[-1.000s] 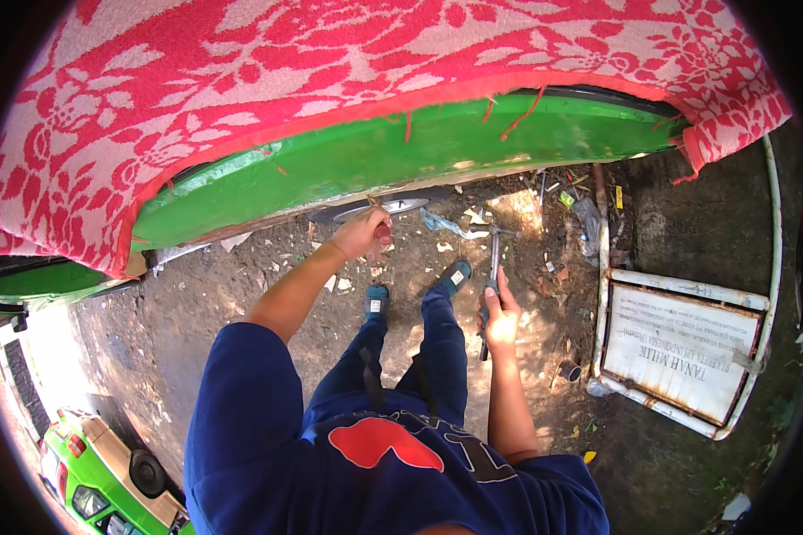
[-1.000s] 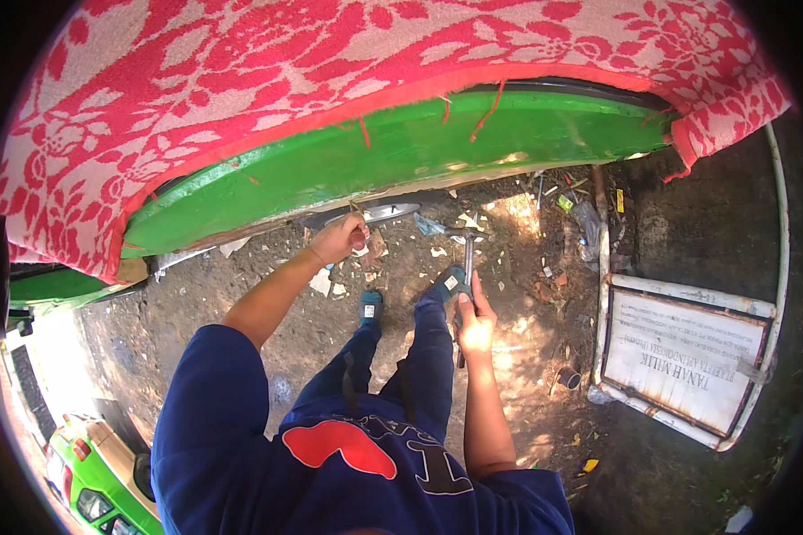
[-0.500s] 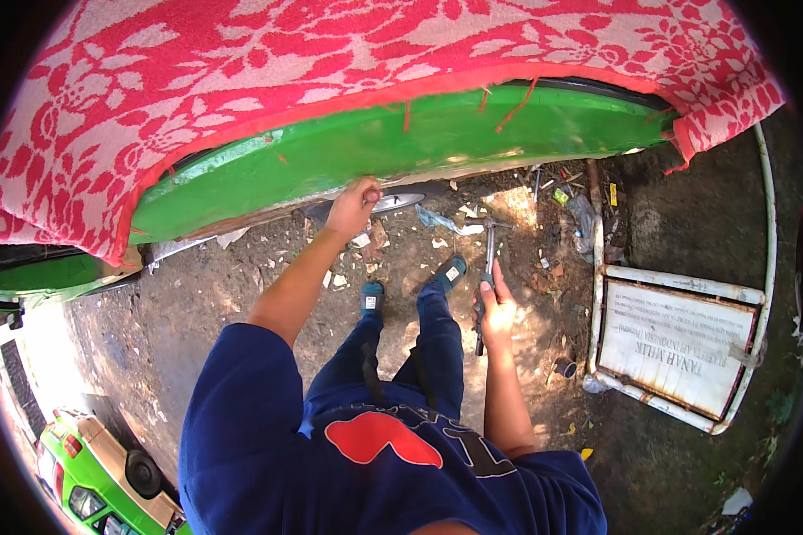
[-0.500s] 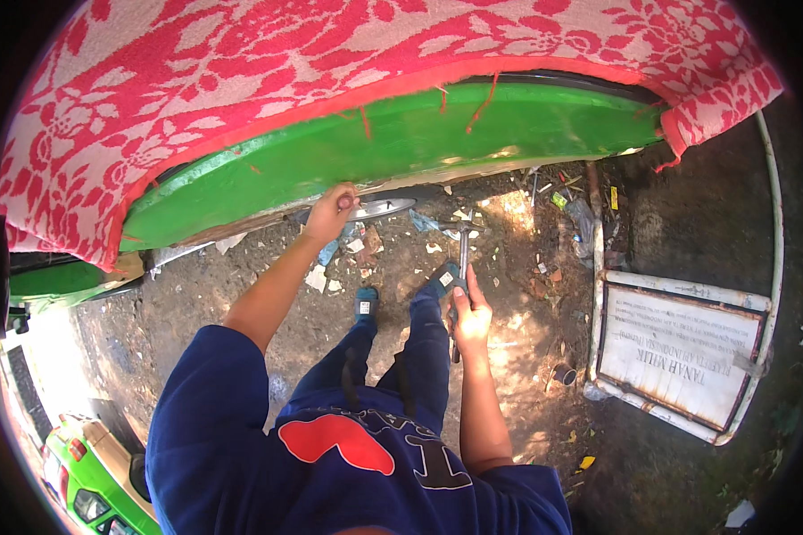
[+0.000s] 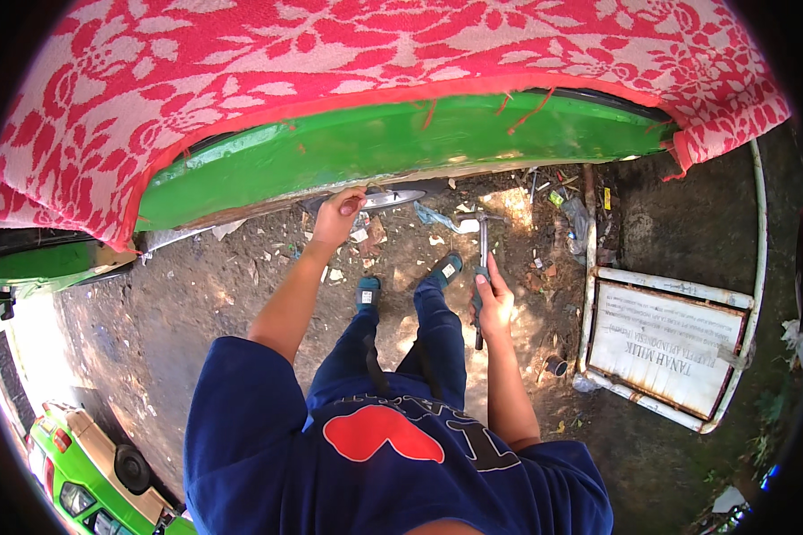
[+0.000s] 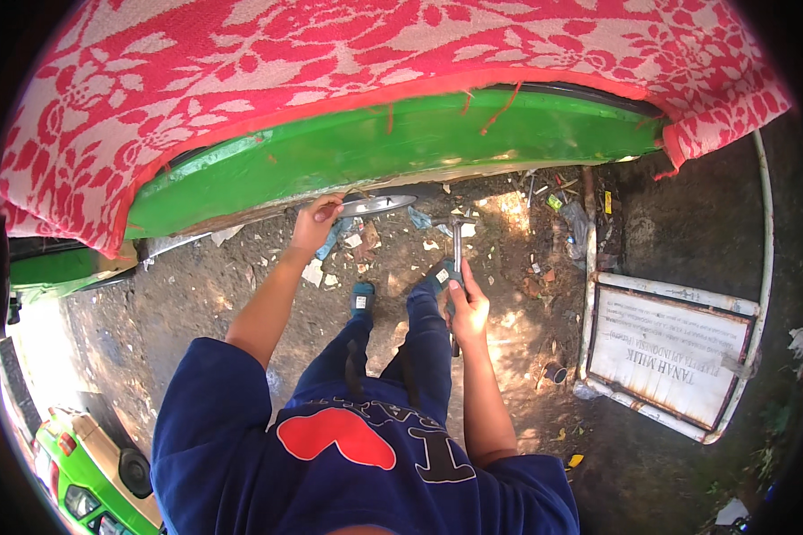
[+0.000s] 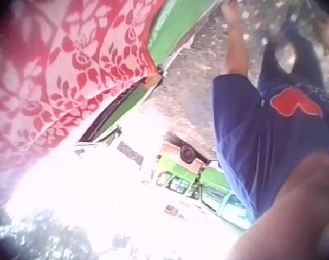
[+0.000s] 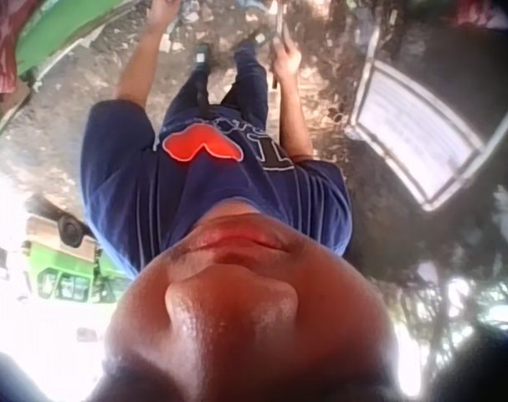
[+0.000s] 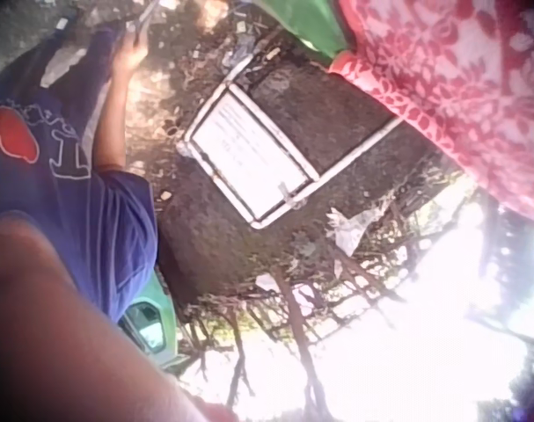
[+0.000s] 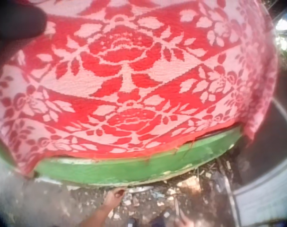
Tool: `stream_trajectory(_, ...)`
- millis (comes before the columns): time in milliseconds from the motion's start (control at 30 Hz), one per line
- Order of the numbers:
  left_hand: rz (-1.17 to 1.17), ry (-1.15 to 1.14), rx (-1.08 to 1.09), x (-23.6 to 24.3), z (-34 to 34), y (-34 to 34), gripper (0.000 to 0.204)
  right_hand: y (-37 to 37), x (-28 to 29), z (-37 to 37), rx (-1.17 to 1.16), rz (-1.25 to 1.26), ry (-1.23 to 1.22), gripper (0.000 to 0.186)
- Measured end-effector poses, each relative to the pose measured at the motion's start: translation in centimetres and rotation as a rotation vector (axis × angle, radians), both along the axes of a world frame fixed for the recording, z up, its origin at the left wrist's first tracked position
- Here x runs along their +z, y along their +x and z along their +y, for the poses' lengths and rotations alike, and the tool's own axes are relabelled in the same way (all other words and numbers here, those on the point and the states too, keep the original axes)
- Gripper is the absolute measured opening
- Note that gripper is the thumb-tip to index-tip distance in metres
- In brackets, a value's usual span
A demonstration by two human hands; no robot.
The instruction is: The person uses a blowtorch to heat a green vehicle panel and then repeatedly taps the heated area with a hammer. The person works on a small section of the panel, applying heat and striking it multiple times to adjust the surface.
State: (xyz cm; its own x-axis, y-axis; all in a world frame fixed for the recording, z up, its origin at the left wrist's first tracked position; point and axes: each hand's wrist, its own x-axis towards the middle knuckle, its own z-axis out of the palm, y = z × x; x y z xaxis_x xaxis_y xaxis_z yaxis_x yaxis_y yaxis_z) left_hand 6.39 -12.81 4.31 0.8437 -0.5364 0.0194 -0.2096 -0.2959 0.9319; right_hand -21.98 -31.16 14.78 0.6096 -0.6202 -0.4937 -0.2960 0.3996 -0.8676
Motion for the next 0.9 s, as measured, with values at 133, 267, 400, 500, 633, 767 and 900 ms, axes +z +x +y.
stream_trajectory(133,0.034,-0.054,0.036,-0.2,0.4,-0.1,0.016,0.5,0.4,0.5,-0.001,0.018,0.008,0.054)
stream_trajectory(267,0.044,-0.052,0.074,-0.6,0.4,0.3,0.014,0.6,0.6,1.1,0.016,0.063,-0.015,0.054)
stream_trajectory(400,0.013,-0.103,-0.092,-0.2,1.0,1.4,0.01,0.2,0.5,1.4,0.015,0.076,-0.015,0.053)
stream_trajectory(500,0.02,-0.09,-0.179,0.3,1.5,2.3,0.011,0.2,0.8,1.7,-0.007,0.063,-0.009,0.054)
stream_trajectory(633,0.001,-0.09,-0.261,0.0,2.1,3.5,0.011,-0.2,0.3,1.6,-0.005,0.073,0.005,0.054)
stream_trajectory(767,0.03,-0.063,-0.299,0.0,1.7,4.1,0.011,-0.4,0.0,1.5,-0.006,0.066,-0.005,0.054)
stream_trajectory(900,0.115,-0.084,-0.345,0.2,1.5,4.3,0.013,-0.2,0.5,1.3,-0.011,0.079,-0.008,0.054)
